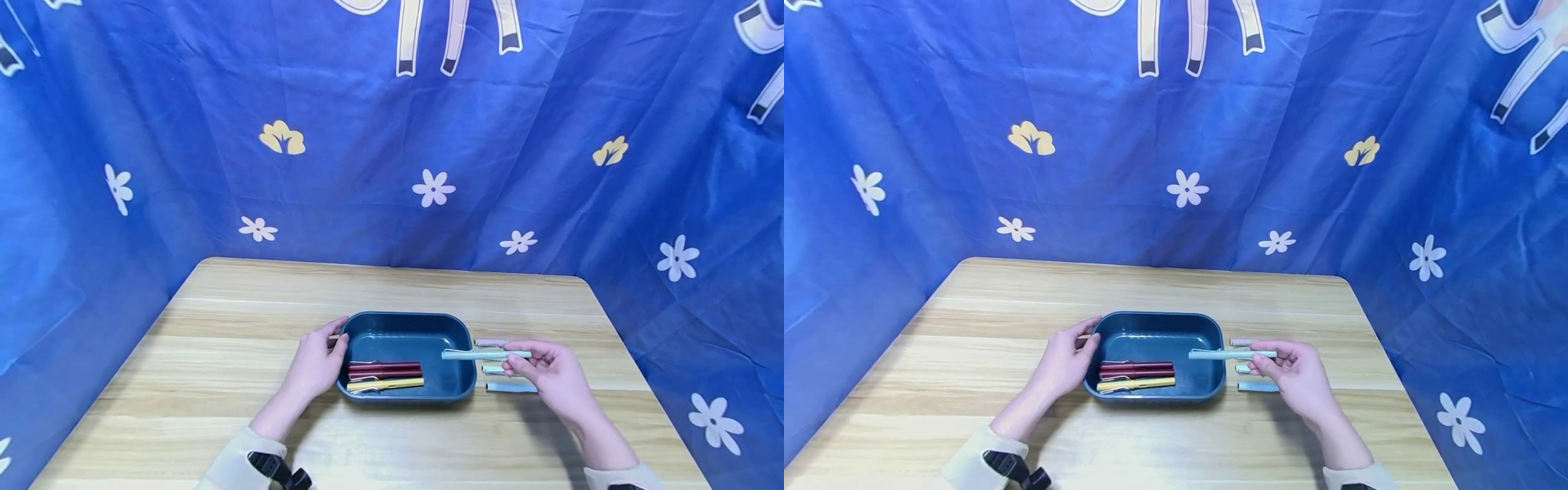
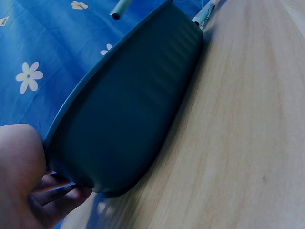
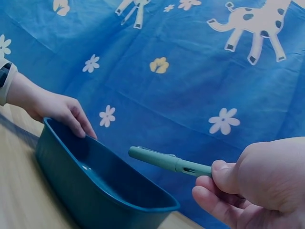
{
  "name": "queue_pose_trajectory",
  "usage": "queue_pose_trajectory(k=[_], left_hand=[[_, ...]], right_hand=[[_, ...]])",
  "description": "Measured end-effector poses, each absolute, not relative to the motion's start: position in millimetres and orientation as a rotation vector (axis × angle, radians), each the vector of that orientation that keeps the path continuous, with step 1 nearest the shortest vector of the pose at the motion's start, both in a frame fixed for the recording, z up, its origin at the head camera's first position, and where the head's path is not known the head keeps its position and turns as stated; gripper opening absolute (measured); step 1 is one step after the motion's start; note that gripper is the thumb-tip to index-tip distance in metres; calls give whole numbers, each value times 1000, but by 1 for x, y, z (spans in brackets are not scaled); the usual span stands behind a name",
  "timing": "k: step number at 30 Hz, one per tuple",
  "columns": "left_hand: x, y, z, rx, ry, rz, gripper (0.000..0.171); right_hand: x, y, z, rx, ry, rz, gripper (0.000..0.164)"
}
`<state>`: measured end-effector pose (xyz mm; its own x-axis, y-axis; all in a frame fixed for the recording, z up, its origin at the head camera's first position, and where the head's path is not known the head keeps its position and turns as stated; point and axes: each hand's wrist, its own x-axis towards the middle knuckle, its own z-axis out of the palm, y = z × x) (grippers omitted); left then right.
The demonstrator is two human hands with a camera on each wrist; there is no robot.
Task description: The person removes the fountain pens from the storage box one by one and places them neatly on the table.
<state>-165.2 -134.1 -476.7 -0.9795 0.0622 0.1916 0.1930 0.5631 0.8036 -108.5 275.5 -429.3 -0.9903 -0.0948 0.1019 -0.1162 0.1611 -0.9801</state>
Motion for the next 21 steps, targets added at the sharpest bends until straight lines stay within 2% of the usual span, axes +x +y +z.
queue_pose_trajectory(k=[11, 21], left_hand=[[-165, -133, -478, -213, -2658, -1382, 40], [-162, -133, -479, -237, -2645, -1355, 41]], right_hand=[[-92, 307, -438, 261, -2302, 2007, 29], [-80, 330, -452, 176, -2313, 2004, 28]])
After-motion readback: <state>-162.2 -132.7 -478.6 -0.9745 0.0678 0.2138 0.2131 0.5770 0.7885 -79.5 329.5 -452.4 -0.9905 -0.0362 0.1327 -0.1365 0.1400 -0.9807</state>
